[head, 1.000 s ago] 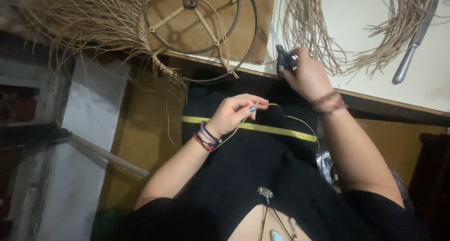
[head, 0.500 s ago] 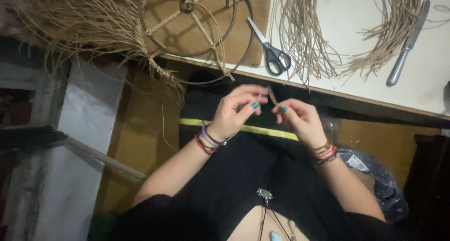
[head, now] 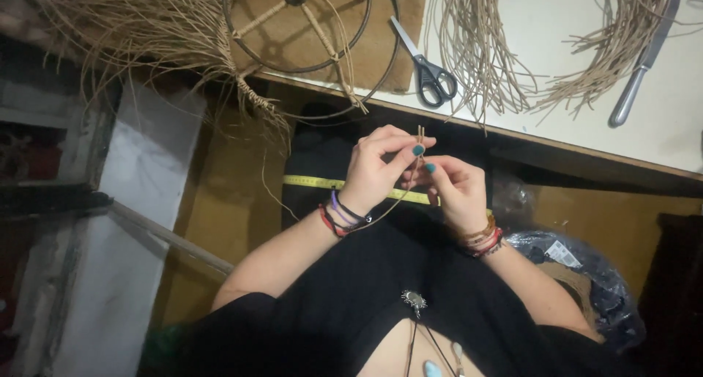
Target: Measuring, cutting, and weaving natural fibers onto a circular frame to create a decorative object.
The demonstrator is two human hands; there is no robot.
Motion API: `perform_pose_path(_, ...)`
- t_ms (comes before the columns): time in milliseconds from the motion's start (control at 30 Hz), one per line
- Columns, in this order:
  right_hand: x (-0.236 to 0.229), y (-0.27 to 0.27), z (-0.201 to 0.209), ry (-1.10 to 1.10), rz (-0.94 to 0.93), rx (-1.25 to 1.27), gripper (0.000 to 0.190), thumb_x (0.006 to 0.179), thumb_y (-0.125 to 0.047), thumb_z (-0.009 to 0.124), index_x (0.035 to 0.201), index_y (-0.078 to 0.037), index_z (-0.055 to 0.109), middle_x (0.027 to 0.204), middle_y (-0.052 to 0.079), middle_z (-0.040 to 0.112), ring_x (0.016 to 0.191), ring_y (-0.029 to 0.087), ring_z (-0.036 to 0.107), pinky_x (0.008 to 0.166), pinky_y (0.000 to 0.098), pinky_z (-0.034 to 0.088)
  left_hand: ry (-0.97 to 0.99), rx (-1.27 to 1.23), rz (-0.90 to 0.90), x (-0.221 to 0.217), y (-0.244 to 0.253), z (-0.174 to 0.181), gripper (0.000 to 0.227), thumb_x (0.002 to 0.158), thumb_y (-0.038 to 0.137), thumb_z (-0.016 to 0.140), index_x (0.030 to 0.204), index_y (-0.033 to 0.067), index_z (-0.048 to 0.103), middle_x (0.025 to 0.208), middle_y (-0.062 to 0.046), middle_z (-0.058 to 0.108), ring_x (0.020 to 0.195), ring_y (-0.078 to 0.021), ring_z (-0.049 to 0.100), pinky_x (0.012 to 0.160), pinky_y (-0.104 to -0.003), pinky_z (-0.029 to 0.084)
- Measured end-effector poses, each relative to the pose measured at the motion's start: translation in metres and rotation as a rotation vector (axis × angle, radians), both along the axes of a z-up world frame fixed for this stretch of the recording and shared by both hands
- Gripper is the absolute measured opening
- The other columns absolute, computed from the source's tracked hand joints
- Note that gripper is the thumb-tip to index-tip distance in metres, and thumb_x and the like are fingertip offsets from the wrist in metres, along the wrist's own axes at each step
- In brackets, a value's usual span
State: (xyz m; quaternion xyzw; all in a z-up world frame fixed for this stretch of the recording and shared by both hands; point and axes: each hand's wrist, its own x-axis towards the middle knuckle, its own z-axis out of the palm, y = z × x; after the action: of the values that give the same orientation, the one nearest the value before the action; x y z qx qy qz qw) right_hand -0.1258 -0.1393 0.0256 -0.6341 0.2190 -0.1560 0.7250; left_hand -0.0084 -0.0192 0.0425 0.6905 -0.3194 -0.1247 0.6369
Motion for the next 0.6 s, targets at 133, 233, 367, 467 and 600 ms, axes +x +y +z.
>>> perform_pose_path(133, -0.004, -0.005, -0.010, -0.022, -0.003, 0.002, 0.019, 0.102, -0.008, 0.061, 0.103, 0.006, 0.073, 0.075, 0.019, 0.074, 0.047, 0.008, 0.060, 0.036, 0.0169, 0.044, 0.015, -0.002, -0.031, -0.002, 0.002, 0.002, 0.011, 0.097, 0.020, 0.073, 0.104, 0.0166, 0.081, 0.093, -0.002, 0.075, 0.091, -0.0224, 0.073, 0.084, -0.034, 0.058)
perform_pose_path(233, 0.001, -0.004, -0.001, -0.015, 0.010, 0.083, 0.018, 0.101, -0.005, 0.060, 0.100, 0.007, 0.073, 0.072, 0.018, 0.072, 0.047, 0.008, 0.058, 0.035, 0.0182, 0.043, 0.004, -0.016, -0.007, -0.002, -0.001, 0.003, 0.007, 0.094, 0.019, 0.076, 0.097, 0.0146, 0.080, 0.089, -0.001, 0.077, 0.090, -0.0245, 0.073, 0.083, -0.032, 0.057)
perform_pose_path(367, 0.000, -0.013, -0.020, -0.075, 0.117, 0.328, 0.022, 0.101, -0.011, 0.059, 0.101, 0.008, 0.070, 0.060, 0.010, 0.059, 0.042, 0.005, 0.048, 0.032, 0.0155, 0.035, -0.008, -0.039, 0.085, 0.005, -0.004, -0.001, 0.003, 0.091, 0.019, 0.079, 0.090, 0.0160, 0.079, 0.083, 0.003, 0.077, 0.085, -0.0200, 0.074, 0.082, -0.029, 0.057)
perform_pose_path(467, -0.006, -0.032, -0.011, 0.050, 0.183, 0.070, 0.020, 0.100, -0.012, 0.061, 0.098, 0.002, 0.075, 0.056, 0.005, 0.057, 0.047, 0.003, 0.044, 0.040, 0.0153, 0.032, 0.064, -0.076, 0.136, 0.017, 0.002, -0.010, 0.005, 0.093, 0.017, 0.076, 0.091, 0.0163, 0.080, 0.087, 0.002, 0.079, 0.086, -0.0144, 0.074, 0.084, -0.029, 0.057)
perform_pose_path(600, -0.015, -0.059, 0.027, 0.261, 0.253, -0.343, 0.014, 0.096, -0.010, 0.068, 0.098, -0.006, 0.081, 0.065, 0.007, 0.068, 0.067, 0.011, 0.052, 0.060, 0.0249, 0.044, 0.341, -0.243, 0.285, 0.032, 0.020, -0.015, 0.008, 0.096, 0.008, 0.071, 0.098, 0.0057, 0.079, 0.094, -0.008, 0.079, 0.086, -0.0103, 0.071, 0.086, -0.029, 0.058)
